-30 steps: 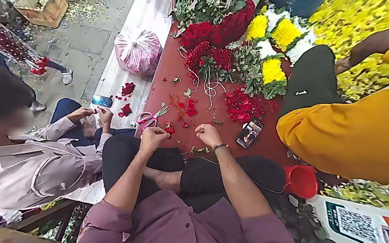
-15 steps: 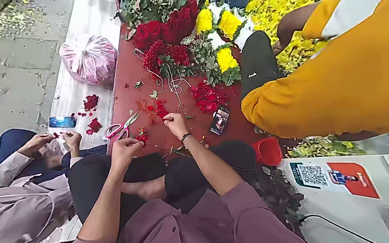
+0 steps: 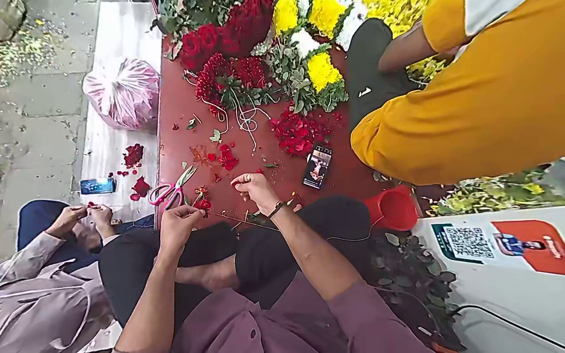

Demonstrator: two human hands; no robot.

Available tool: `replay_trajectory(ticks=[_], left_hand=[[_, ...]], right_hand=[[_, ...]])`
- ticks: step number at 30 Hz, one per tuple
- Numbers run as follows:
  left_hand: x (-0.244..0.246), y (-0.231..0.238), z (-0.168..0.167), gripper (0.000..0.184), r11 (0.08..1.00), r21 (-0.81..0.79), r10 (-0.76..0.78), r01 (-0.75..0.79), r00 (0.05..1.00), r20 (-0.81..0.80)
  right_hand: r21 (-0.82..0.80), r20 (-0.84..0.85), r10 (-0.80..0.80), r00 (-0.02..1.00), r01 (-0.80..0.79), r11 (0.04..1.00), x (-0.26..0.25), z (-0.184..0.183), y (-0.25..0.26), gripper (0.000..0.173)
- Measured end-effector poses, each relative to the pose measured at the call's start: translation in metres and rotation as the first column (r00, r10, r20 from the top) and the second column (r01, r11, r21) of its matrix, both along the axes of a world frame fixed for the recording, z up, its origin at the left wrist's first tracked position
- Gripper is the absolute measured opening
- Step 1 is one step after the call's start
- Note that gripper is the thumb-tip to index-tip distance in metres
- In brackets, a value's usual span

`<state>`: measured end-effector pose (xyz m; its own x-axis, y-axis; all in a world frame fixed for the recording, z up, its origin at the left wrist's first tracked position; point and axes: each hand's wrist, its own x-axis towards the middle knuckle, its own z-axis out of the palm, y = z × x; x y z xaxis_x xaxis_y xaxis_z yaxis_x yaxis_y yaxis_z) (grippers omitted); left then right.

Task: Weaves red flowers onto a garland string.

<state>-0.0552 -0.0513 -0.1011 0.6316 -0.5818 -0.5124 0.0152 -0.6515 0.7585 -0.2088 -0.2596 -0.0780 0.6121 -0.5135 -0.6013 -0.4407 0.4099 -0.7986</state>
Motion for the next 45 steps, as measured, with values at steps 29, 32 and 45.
replay_trajectory(ticks=[29,32,45], left_hand=[[-0.002,-0.003,0.001,0.011,0.998,-0.011,0.058,-0.059,0.997,-0.051],[-0.001,-0.003,0.001,0.012,0.999,-0.004,0.047,-0.047,0.998,-0.047],[-0.002,-0.003,0.0,0.013,0.999,0.017,0.052,-0.051,0.998,-0.038]], right_hand=[[-0.094,0.194,0.009,0.981,0.009,0.996,-0.002,0.01,-0.003,0.03],[-0.188,0.242,0.072,0.968,-0.026,0.982,-0.001,0.011,-0.002,0.037],[-0.488,0.163,0.133,0.978,-0.038,0.872,0.004,0.0,0.004,0.011]])
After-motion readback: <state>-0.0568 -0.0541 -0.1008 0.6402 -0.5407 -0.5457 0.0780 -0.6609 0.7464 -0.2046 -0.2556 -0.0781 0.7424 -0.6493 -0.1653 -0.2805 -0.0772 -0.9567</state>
